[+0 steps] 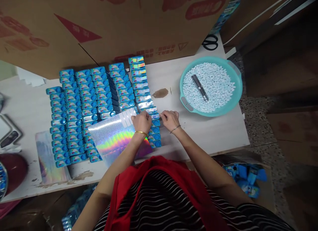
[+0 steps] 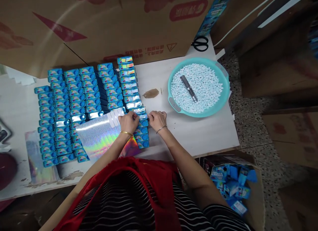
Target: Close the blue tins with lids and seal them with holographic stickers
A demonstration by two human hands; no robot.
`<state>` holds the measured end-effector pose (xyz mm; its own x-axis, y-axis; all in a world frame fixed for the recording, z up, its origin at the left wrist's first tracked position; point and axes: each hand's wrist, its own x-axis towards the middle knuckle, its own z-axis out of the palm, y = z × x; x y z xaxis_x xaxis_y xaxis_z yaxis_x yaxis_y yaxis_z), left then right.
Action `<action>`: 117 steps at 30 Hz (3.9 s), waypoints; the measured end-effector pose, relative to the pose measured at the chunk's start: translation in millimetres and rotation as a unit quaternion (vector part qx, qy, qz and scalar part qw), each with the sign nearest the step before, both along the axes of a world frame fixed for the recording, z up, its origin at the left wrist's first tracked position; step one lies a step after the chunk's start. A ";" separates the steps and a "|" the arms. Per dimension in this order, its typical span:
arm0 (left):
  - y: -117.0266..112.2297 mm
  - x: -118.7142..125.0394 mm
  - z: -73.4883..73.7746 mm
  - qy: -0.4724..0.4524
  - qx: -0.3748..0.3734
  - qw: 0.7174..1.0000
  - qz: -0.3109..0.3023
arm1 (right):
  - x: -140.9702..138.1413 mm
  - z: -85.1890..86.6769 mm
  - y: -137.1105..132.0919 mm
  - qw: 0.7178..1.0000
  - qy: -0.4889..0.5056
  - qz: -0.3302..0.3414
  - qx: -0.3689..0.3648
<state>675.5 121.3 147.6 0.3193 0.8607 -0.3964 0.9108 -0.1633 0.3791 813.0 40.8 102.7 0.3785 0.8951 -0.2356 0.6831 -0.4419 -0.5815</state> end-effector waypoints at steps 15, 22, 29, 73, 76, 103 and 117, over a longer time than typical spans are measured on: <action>8.0 -21.9 -3.9 -0.060 0.032 0.997 -0.034 | -28.3 2.4 -20.2 0.996 -0.060 0.011 0.058; 42.5 -120.3 4.4 0.012 0.220 0.975 0.009 | -86.8 36.8 44.6 0.957 -0.077 0.265 0.093; 48.7 -157.0 -18.0 0.080 0.194 0.975 -0.072 | -129.0 11.1 63.7 0.936 -0.087 0.336 0.054; -55.3 -21.7 -10.2 -0.108 0.081 0.986 0.099 | -12.5 14.1 -33.8 0.997 0.065 -0.031 0.038; -55.5 -18.3 -10.4 -0.072 0.083 0.991 0.079 | -14.0 8.0 -33.1 0.999 0.035 -0.012 0.025; 29.6 -155.6 2.9 0.014 0.216 0.974 0.067 | -99.8 37.7 33.8 0.953 -0.044 0.275 0.115; 31.1 -190.2 -15.6 0.065 0.225 0.968 -0.090 | -147.0 15.1 63.5 0.916 -0.096 0.386 0.048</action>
